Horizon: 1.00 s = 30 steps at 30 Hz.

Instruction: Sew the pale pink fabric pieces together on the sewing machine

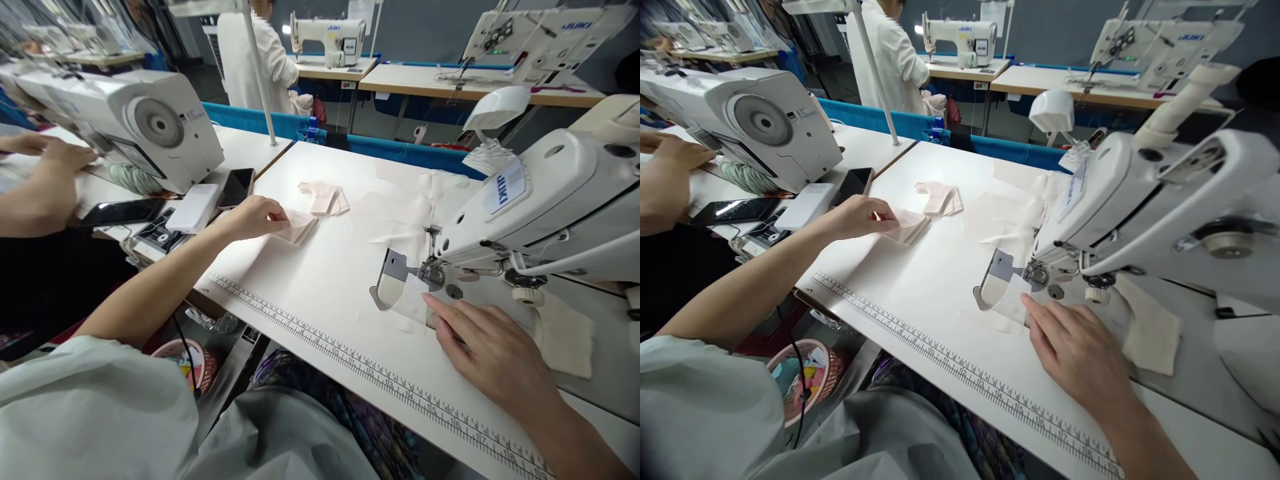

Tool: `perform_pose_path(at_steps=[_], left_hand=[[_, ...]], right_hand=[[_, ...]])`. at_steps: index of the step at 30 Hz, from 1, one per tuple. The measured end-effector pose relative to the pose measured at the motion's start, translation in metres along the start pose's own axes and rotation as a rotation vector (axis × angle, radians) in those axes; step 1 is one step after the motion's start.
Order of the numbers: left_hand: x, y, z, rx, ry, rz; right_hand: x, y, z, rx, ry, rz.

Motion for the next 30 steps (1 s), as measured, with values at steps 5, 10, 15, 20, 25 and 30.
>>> perform_pose_path(at_steps=[5,10,15,20,25,30], left_hand=[[0.002,-0.010,-0.002,0.111,-0.095,-0.278],[-0.023,0.027,-0.035,0.008,-0.136,-0.509],[-0.066,0.100,-0.106,-0.401,0.068,-0.167],[-0.103,0.120,-0.154,-0.440,0.102,0.206],[-0.093,0.119,-0.148,-0.400,0.121,0.145],[-0.072,0.108,-0.100,-0.311,0.179,0.096]], right_hand=[[0.003,-0.001,0.001,0.020,0.014,-0.010],[0.005,-0.002,0.002,0.021,0.013,-0.019],[0.005,-0.004,0.003,0.034,-0.001,-0.010],[0.009,-0.009,0.008,0.060,0.002,0.029],[0.011,-0.014,0.011,0.117,-0.013,0.046],[0.013,-0.018,0.010,0.140,0.005,0.050]])
Point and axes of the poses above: each hand's wrist, its own z-axis towards the middle knuckle, its own x-axis out of the back of the hand, y = z × x, the point moved 9 cm from there along z, towards the middle knuckle, and after that the axes turned 1 degree about x, right-handed, at the moved point
